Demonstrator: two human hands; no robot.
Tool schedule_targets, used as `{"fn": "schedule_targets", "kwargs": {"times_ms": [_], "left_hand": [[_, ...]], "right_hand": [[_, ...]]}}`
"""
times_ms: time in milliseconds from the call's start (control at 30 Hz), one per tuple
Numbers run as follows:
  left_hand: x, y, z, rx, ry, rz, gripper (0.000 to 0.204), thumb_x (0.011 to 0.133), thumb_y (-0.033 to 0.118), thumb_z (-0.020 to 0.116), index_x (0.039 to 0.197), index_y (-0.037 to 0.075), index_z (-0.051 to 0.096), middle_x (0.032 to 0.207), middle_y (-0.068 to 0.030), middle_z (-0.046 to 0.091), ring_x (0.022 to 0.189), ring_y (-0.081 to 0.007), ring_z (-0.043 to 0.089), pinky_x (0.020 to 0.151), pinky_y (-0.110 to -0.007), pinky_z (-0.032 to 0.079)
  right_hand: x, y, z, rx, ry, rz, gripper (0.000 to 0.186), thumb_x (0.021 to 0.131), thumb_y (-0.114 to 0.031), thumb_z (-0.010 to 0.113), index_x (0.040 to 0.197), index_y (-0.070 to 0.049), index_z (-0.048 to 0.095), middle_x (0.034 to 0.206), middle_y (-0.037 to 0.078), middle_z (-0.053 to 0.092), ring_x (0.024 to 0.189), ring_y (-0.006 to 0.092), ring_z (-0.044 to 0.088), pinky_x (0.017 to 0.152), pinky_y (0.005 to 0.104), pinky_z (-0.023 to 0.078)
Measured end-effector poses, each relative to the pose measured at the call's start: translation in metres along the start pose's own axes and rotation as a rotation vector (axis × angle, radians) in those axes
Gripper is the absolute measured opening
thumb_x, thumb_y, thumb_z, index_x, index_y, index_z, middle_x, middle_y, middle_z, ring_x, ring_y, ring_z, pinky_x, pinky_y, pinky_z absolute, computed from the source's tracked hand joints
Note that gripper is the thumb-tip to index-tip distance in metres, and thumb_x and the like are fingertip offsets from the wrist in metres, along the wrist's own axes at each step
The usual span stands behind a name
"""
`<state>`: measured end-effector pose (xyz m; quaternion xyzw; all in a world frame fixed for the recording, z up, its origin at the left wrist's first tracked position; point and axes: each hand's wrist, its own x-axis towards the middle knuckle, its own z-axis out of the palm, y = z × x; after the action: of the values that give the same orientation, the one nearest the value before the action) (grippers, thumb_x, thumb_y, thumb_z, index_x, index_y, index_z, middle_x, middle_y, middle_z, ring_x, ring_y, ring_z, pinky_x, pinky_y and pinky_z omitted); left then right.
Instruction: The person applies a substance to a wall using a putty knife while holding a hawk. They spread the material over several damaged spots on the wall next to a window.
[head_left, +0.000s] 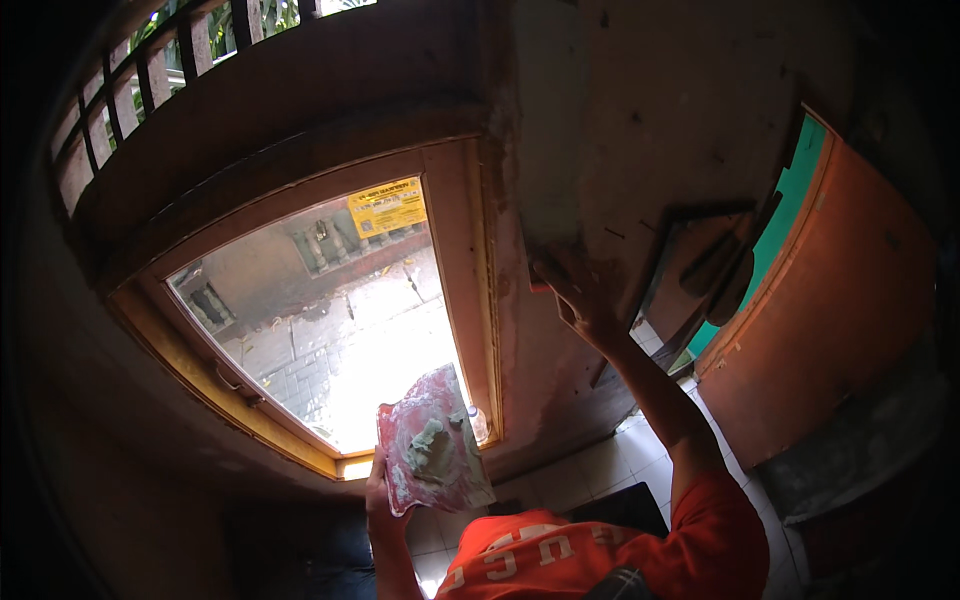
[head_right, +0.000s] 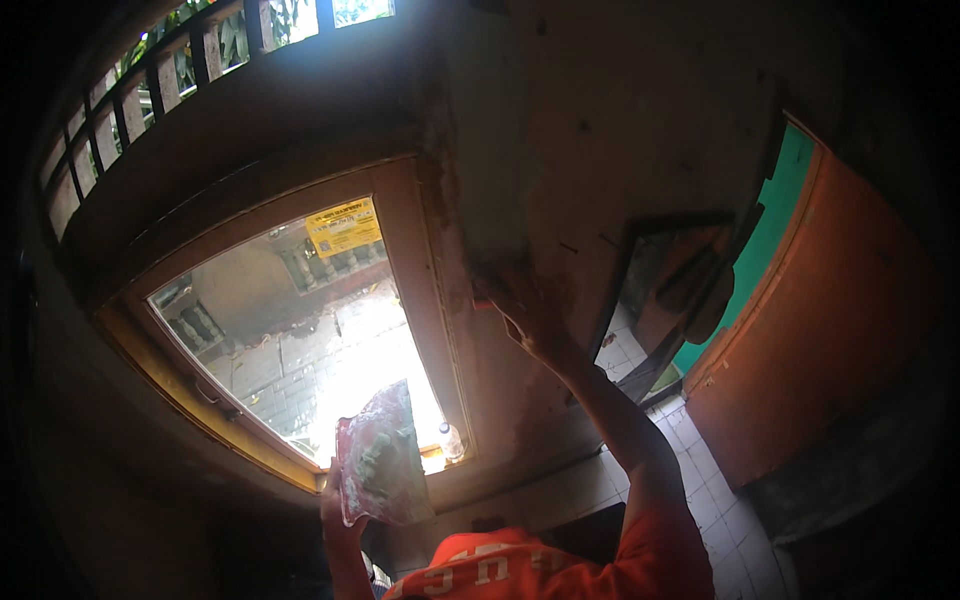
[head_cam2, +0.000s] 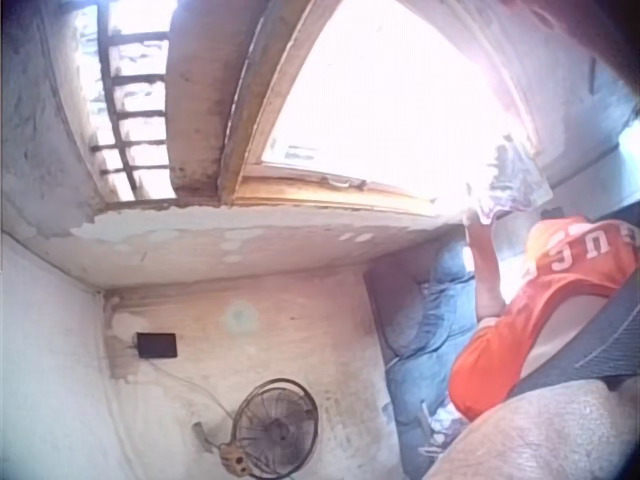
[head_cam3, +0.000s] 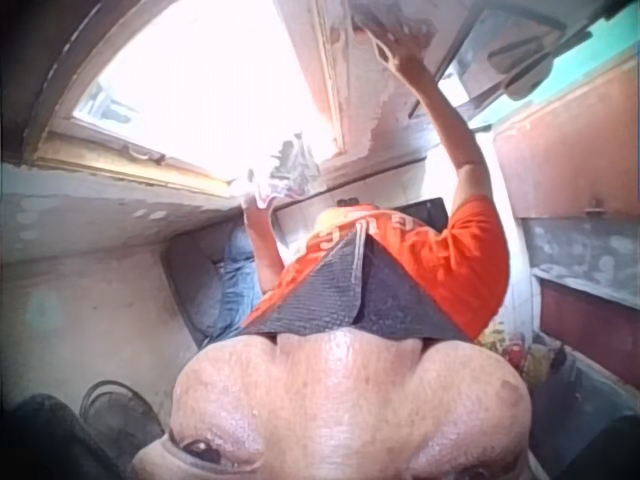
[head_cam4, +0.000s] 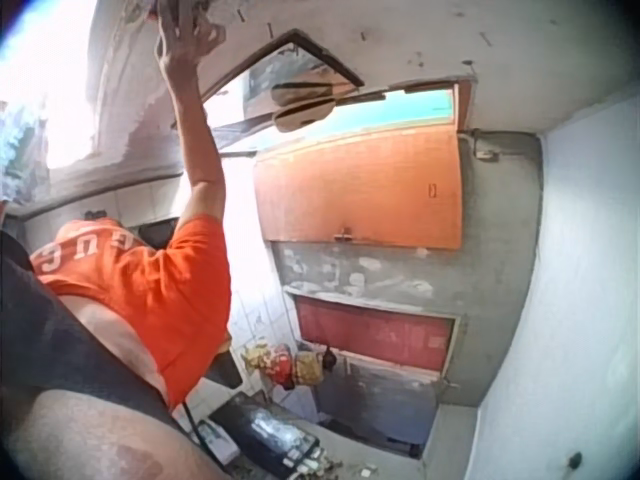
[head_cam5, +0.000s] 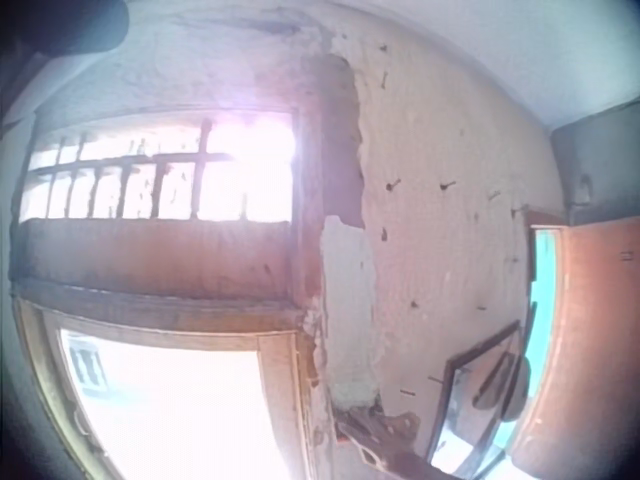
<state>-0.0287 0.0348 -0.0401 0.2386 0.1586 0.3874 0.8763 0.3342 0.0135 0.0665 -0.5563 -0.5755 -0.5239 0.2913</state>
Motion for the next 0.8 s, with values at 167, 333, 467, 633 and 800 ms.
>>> {"fn": "schedule_targets", "kwargs": {"times_ms": [167,333,467,633,800], "left_hand": [[-0.007,-0.001,0.006,0.271,-0.072,0.159,0.048,0.098,0.033,0.027,0.130,-0.001,0.035,0.123,-0.0170,0.050,0.110,-0.0269,0.052,0.093,-0.039,0.044],[-0.002,-0.004,-0.008,0.504,-0.089,0.199,0.047,0.099,0.032,0.026,0.129,-0.002,0.036,0.121,-0.0167,0.051,0.109,-0.0246,0.053,0.091,-0.037,0.045],[0.001,-0.008,-0.036,0.565,-0.037,0.188,0.047,0.098,0.033,0.027,0.129,-0.001,0.037,0.120,-0.0166,0.052,0.109,-0.0253,0.053,0.093,-0.038,0.044],[0.001,0.001,-0.012,-0.020,-0.032,-0.033,0.048,0.098,0.035,0.029,0.130,0.000,0.036,0.122,-0.0167,0.051,0.110,-0.0267,0.052,0.095,-0.040,0.043],[-0.001,0.014,-0.012,0.016,-0.056,-0.058,0.049,0.098,0.035,0.027,0.130,0.000,0.036,0.124,-0.0166,0.049,0.112,-0.0272,0.052,0.095,-0.041,0.042]], "right_hand": [[0.045,0.003,-0.048,0.043,0.182,-0.004,0.035,0.073,-0.006,0.062,0.106,-0.016,0.065,0.109,0.003,0.064,0.093,0.0218,0.059,0.089,0.0346,0.038],[0.129,0.042,-0.046,-0.048,0.309,0.016,0.040,0.069,0.004,0.060,0.106,-0.012,0.064,0.109,0.003,0.064,0.094,0.0197,0.061,0.081,0.0324,0.043],[0.179,0.050,-0.047,-0.007,0.482,-0.076,0.041,0.069,0.006,0.060,0.105,-0.012,0.064,0.105,0.000,0.064,0.087,0.0165,0.060,0.074,0.0289,0.042],[0.200,0.064,-0.047,0.037,0.733,-0.128,0.038,0.065,0.004,0.065,0.098,-0.015,0.067,0.097,0.000,0.066,0.078,0.0164,0.060,0.074,0.0288,0.044],[0.200,0.072,-0.032,-0.039,0.602,-0.192,0.048,0.060,0.003,0.065,0.103,-0.016,0.065,0.101,0.001,0.065,0.082,0.0201,0.060,0.076,0.0313,0.045]]}}
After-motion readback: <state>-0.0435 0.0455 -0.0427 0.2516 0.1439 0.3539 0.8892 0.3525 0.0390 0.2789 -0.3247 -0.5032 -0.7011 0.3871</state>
